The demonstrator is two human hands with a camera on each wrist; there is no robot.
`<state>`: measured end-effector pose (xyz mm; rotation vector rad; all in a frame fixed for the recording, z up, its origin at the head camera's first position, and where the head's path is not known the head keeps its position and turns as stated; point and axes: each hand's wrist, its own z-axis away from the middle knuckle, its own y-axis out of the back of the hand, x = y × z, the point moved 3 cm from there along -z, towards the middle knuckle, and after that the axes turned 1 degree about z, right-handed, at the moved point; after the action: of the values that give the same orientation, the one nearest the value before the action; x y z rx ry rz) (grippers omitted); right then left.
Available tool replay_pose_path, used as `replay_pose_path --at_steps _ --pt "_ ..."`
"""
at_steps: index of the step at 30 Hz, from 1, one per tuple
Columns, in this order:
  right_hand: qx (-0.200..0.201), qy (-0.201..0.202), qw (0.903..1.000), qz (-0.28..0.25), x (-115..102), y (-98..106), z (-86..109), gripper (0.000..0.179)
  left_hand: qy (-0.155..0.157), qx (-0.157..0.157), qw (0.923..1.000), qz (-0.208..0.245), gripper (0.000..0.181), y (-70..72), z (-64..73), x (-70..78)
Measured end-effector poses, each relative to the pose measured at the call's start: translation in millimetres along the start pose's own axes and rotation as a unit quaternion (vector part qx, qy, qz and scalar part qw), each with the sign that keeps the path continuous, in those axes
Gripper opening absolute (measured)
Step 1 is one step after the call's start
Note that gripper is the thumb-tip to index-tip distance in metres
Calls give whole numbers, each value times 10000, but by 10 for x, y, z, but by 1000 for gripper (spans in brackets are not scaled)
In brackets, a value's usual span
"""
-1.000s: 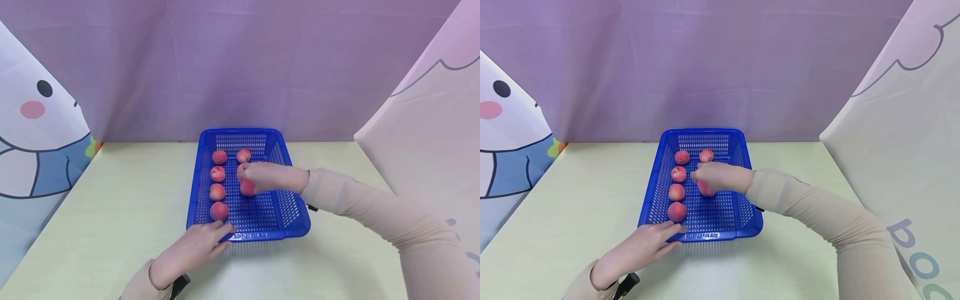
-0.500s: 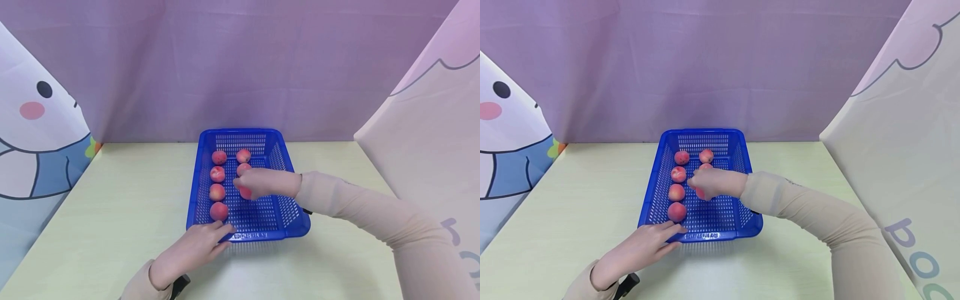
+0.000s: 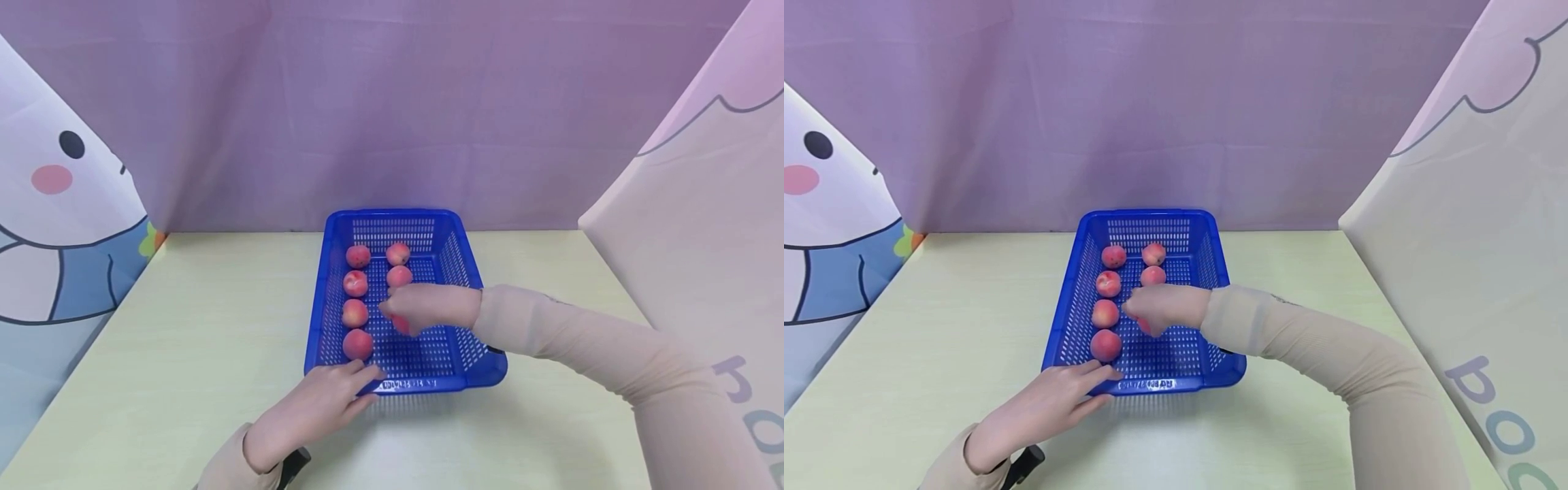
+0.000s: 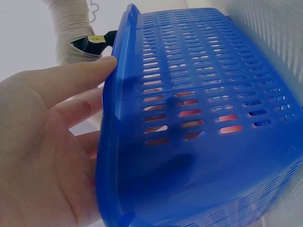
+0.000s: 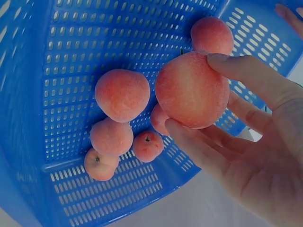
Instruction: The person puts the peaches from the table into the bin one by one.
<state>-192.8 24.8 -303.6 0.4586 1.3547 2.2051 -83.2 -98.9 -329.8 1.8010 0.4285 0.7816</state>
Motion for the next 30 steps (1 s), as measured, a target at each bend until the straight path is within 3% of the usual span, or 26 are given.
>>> replay_pose_path --at_steps 8,13,18,24,30 --pt "-204 -19 9993 302 -36 -102 -77 44 2 -8 10000 -34 18 -5 -5 -3" --pt "-208 101 9997 -61 -62 -117 -66 32 -1 9 10000 -56 18 -1 -4 -3" --pt "-275 85 9996 -21 -100 -127 -93 34 -77 131 9998 -147 18 -1 2 -6" --pt "-487 -21 9971 -589 -111 -158 -103 26 -47 74 9998 -149 18 -4 2 -2" --pt "-512 -5 9978 -419 -130 -192 -133 29 -21 15 9999 -119 19 1 -2 -2"
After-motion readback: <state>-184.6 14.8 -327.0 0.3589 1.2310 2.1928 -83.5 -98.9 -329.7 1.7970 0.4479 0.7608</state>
